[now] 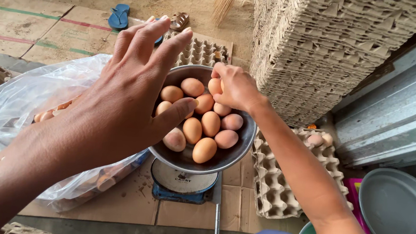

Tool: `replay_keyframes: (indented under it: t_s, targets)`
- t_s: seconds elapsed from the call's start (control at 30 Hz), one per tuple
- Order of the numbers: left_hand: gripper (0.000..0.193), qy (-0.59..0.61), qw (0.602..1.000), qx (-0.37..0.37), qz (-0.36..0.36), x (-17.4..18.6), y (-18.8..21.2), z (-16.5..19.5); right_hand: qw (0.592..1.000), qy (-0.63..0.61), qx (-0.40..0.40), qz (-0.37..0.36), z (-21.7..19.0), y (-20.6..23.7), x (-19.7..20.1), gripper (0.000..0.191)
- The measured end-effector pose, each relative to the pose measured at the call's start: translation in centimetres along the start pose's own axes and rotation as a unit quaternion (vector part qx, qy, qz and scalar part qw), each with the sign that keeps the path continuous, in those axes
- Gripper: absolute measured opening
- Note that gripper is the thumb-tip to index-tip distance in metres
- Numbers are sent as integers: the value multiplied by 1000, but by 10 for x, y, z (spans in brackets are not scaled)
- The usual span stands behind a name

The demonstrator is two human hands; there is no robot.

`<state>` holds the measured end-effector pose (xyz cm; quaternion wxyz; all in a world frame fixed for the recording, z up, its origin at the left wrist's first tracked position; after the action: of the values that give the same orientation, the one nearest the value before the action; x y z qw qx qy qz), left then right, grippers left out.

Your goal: The person sorts brown eggs from a metal bowl on a scale into cardboard egg trays. They pick up eggs one by one, place them into the tray slots, and occasionally transfer broken shells into a plastic bag.

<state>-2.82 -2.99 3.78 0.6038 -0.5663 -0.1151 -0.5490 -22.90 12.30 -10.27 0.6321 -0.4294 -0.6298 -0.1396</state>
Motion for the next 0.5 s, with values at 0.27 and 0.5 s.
replay_keyframes:
  t_s: [0.27, 0.5]
  targets:
    - [83, -8, 999, -39, 34, 18, 11, -2, 837, -485, -245, -58, 62, 29, 10, 45]
    - [84, -4, 999, -45, 27, 8, 7, 3, 988, -143, 43, -42, 6, 48, 36, 46]
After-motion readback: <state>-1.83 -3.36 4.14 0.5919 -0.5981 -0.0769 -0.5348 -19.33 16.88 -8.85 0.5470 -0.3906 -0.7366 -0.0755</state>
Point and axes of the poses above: each hand's wrist, its own y-axis away from the middle knuckle, its own x-axis out of the back of the hand, z = x × y, the point moved 7 cm from there along -y, towards the middle knuckle, and after that the axes turned 6 degrees about z, right-handed, at the moved point
